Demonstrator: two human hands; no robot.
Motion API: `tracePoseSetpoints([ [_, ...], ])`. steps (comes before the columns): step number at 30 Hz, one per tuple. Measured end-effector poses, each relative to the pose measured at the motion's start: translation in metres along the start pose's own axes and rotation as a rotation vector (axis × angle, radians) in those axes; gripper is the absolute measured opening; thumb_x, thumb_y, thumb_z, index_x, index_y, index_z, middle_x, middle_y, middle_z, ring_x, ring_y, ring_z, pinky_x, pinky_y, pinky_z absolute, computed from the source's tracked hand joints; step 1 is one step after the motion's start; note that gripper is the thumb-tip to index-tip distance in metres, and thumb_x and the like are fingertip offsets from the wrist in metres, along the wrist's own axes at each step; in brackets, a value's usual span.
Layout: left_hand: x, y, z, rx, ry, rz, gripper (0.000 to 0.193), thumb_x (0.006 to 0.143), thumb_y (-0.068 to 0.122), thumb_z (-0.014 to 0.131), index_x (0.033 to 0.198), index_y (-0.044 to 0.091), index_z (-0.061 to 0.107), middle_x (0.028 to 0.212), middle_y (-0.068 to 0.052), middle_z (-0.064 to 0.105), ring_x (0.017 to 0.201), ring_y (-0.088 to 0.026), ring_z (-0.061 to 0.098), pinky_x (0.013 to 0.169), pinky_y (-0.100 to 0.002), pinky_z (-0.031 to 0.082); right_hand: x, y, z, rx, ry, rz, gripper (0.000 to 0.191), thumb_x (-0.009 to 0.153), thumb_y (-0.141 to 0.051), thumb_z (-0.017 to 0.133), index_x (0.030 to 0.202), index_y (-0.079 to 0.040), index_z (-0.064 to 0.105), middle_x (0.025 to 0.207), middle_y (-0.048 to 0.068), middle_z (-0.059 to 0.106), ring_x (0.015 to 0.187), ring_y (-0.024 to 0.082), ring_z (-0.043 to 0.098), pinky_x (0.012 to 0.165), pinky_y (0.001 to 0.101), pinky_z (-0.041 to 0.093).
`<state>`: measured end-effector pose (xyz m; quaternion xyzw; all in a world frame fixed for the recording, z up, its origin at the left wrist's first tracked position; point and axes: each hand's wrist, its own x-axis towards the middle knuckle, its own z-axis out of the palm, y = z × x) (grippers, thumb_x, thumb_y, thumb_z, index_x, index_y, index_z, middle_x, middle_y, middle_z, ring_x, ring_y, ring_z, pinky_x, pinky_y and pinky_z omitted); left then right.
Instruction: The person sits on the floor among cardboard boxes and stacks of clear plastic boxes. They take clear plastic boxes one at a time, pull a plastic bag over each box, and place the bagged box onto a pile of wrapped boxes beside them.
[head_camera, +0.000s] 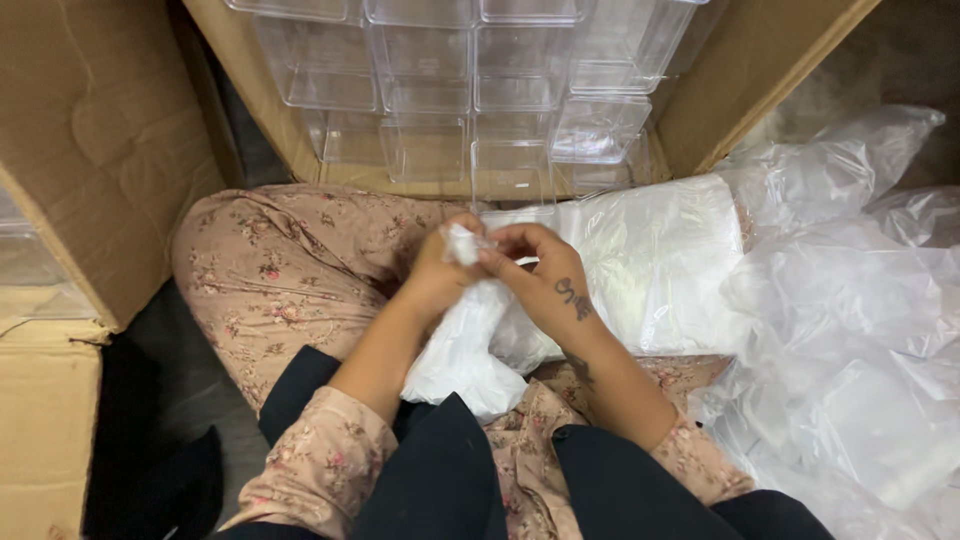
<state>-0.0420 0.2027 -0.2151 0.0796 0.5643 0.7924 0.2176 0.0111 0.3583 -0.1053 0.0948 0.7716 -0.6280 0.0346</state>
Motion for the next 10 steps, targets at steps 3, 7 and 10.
tracePoseSetpoints([
  [3,-0.002,0.003,0.003,-0.003,-0.068,0.016,0.042,0.074,-0.003,0.083,0.107,0.006,0.057,0.099,-0.004,0.066,0.090,-0.013,0.065,0.077,-0.030,0.057,0.006,0.017,-0.005,0.177,0.010,0.057,0.019,0.088,-0.011,0.076,0.104,-0.001,0.073,0.092,0.003,0.073,0.083,0.011,0.067,0.075,0.0244,0.056],
  [7,-0.009,0.029,0.002,0.083,0.075,-0.111,0.031,0.084,0.011,0.080,0.111,0.004,0.069,0.098,-0.006,0.072,0.086,-0.014,0.068,0.077,-0.029,0.057,0.010,0.041,-0.032,0.312,0.121,0.059,0.015,0.087,0.000,0.075,0.102,-0.002,0.073,0.089,0.002,0.072,0.077,0.009,0.063,0.074,0.0235,0.053],
  [10,-0.009,0.048,0.010,-0.071,0.251,-0.272,0.033,0.085,0.019,0.083,0.105,-0.001,0.068,0.094,-0.011,0.074,0.081,-0.020,0.070,0.070,-0.035,0.060,0.013,0.061,-0.042,0.520,0.125,-0.033,0.015,0.092,0.006,0.074,0.106,0.000,0.073,0.090,0.004,0.068,0.078,0.011,0.061,0.076,0.0241,0.051],
])
